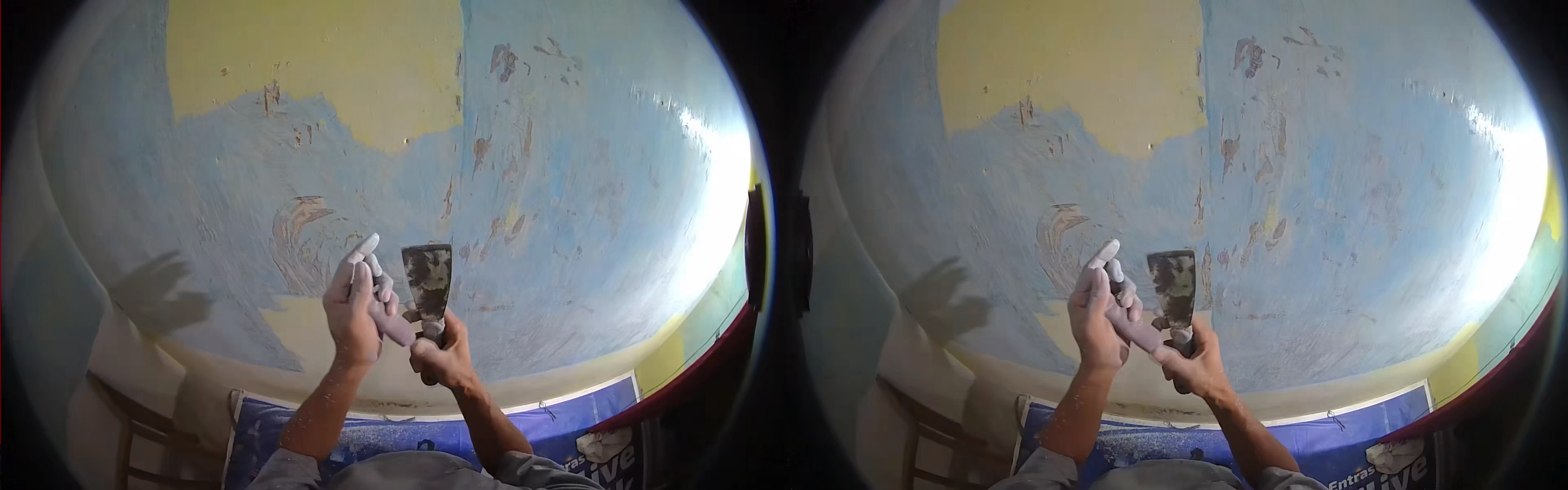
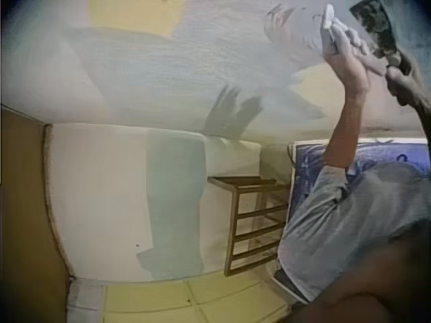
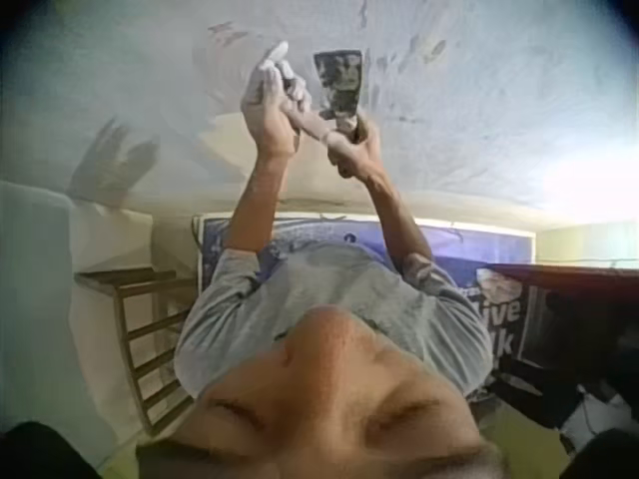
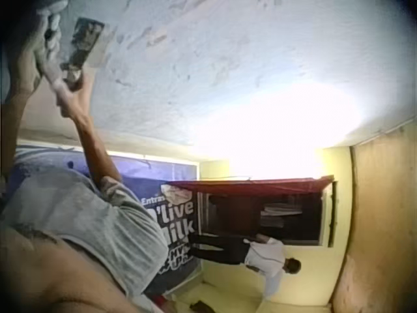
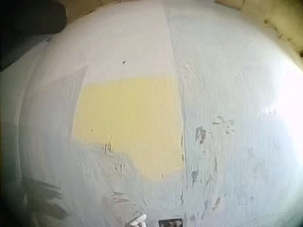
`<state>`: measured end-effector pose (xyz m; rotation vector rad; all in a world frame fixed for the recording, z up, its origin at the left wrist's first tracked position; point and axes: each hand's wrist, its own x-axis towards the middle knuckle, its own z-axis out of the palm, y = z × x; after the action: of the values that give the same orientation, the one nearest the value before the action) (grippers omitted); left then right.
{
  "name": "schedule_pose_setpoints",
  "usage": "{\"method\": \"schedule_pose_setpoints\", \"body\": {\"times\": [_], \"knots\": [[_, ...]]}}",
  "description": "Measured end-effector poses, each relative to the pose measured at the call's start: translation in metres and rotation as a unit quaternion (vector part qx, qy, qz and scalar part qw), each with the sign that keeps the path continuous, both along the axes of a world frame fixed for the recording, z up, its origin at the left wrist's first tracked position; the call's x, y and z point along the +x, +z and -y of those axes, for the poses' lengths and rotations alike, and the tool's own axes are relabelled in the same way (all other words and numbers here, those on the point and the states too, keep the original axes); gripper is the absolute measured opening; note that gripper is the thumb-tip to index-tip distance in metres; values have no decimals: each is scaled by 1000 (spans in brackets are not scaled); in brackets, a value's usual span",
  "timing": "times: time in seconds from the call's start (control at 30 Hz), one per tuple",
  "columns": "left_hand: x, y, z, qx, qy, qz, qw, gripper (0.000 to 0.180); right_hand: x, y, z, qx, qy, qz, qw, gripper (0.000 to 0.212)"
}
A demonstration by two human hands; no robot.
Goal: The person scrapes old paint or wallpaper from a wall using a putty knife and sandpaper.
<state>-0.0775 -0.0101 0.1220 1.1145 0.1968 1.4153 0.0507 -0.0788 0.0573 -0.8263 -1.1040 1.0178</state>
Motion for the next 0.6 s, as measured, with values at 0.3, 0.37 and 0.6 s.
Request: {"method": "schedule_pose_setpoints", "body": {"times": [0.3,0.37,0.6], "knots": [[7,-35,-11,18,170,-83,982,40,15,12,-22,138,-288,191,928,26],[8,-32,-16,-1,137,-43,990,38,20,25,-31,212,-332,258,882,27],[15,-13,-16,-130,-44,-26,990,39,17,24,-28,299,-346,329,826,29]]}}
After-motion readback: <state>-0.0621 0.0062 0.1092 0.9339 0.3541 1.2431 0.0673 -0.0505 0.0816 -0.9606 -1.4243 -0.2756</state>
